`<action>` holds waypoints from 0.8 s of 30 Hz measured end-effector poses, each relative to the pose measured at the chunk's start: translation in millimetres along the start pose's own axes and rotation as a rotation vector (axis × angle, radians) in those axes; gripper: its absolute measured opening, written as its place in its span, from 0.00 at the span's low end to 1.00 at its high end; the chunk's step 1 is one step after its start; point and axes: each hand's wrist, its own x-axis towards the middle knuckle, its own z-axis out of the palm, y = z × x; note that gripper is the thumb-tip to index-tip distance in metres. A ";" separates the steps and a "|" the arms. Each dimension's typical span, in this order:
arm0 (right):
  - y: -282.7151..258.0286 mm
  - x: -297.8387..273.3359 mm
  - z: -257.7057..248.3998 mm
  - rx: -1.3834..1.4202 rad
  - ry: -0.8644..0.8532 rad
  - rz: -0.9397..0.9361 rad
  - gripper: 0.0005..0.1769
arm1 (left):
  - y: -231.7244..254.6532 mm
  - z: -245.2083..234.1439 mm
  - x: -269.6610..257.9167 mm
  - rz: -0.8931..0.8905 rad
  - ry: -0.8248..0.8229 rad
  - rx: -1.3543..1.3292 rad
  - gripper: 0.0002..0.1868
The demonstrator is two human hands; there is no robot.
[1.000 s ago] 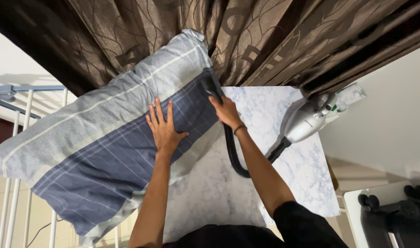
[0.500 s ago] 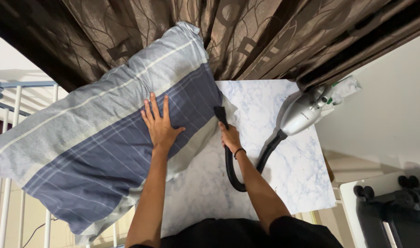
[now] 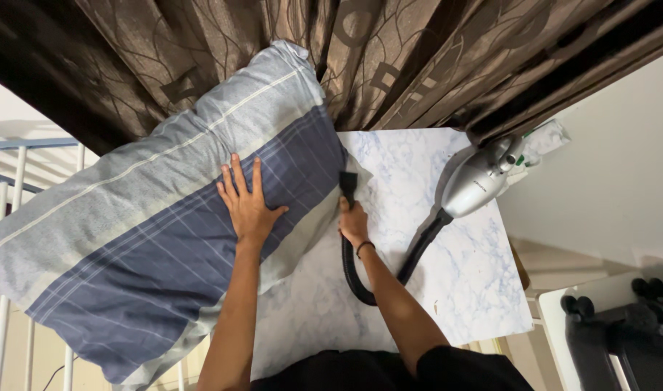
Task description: The person cleans a pillow using a vacuum cleaner by moving the vacuum nozzle over various parts of the pillow's surface.
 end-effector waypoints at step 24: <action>-29.4 3.1 -5.8 0.026 -0.162 -0.001 0.23 | -5.3 8.4 -1.3 0.018 0.034 -0.014 0.69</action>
